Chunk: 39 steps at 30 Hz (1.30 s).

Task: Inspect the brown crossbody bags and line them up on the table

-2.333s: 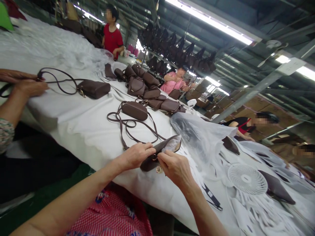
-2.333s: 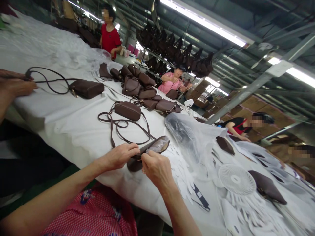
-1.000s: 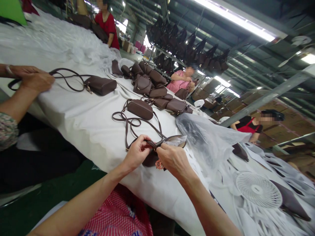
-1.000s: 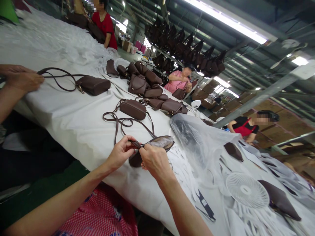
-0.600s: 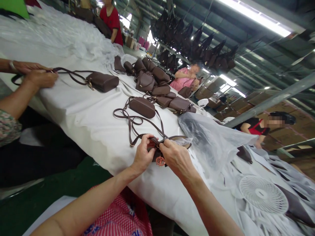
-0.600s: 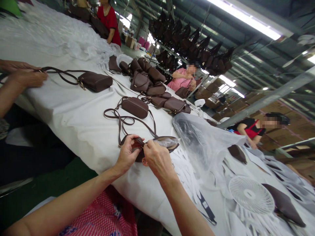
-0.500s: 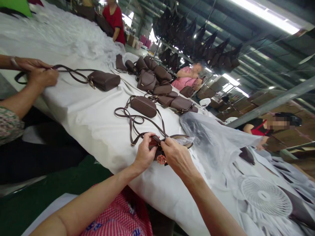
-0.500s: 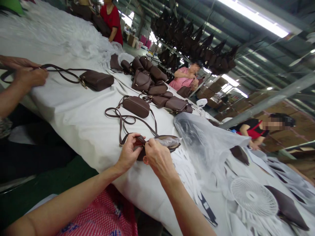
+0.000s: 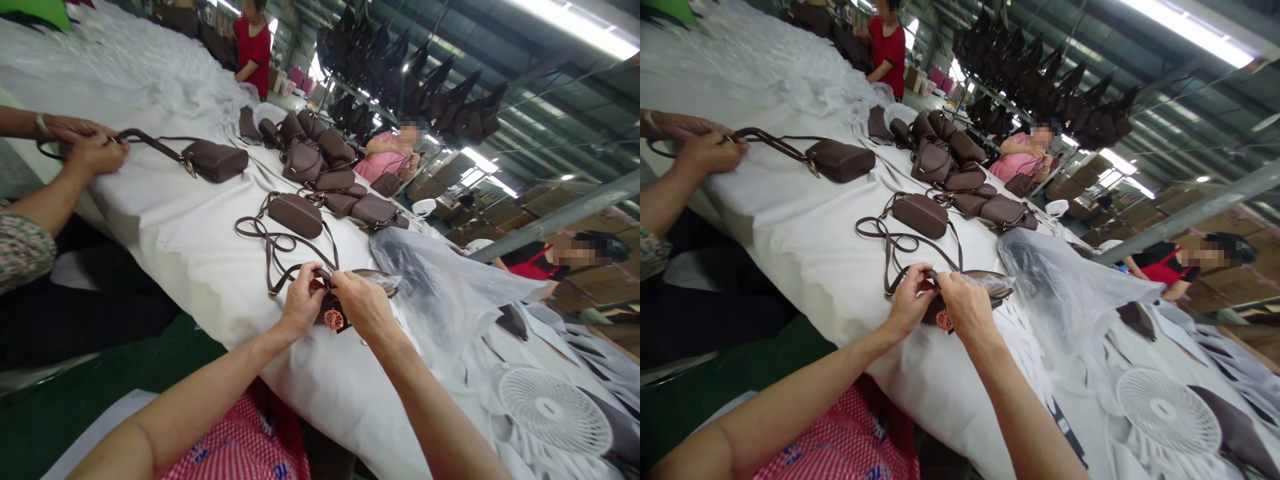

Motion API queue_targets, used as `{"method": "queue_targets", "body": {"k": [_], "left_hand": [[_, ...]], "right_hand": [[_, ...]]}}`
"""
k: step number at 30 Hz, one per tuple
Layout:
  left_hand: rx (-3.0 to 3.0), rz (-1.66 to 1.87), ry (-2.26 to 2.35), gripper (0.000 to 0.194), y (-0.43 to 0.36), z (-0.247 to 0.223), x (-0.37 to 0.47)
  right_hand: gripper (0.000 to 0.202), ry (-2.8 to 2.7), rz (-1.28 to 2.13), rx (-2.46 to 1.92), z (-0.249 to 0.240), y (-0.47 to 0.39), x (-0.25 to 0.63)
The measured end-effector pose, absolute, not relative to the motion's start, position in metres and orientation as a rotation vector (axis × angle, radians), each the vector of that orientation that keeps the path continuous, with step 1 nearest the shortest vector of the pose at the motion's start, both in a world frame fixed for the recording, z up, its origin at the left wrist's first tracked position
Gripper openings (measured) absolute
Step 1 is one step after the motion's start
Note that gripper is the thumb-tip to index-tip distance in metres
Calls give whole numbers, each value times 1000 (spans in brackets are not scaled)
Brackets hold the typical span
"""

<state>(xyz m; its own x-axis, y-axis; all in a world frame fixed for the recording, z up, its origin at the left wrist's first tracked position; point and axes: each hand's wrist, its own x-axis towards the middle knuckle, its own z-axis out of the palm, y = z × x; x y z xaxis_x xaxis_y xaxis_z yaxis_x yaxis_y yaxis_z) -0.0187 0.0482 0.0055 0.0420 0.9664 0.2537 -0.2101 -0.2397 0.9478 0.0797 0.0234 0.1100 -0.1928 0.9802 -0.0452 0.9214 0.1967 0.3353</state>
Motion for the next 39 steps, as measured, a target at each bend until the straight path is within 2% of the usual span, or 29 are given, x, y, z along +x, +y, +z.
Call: {"method": "queue_targets", "body": {"k": [3, 7, 10, 14, 21, 23, 30, 39], "left_hand": [[1381, 1265, 868, 49, 60, 6, -34], [1482, 1019, 709, 59, 75, 19, -70], [1400, 1046, 565, 59, 80, 37, -85], [1306, 1121, 466, 52, 82, 53, -81], [1083, 1121, 400, 50, 88, 41, -68], [1113, 1128, 417, 45, 86, 33, -65], [1369, 1354, 662, 5, 78, 21, -47], [1462, 1401, 740, 10, 75, 25, -45]], "right_hand": [[9, 2289, 242, 1851, 112, 24, 83], [15, 2390, 141, 1888, 113, 24, 86], [21, 2466, 199, 1883, 109, 26, 84], [11, 2555, 254, 1901, 97, 33, 82], [21, 2669, 156, 1993, 92, 40, 92], [23, 2649, 156, 1988, 94, 40, 92], [25, 2574, 173, 1980, 100, 38, 86], [22, 2667, 115, 1989, 97, 36, 90]]}}
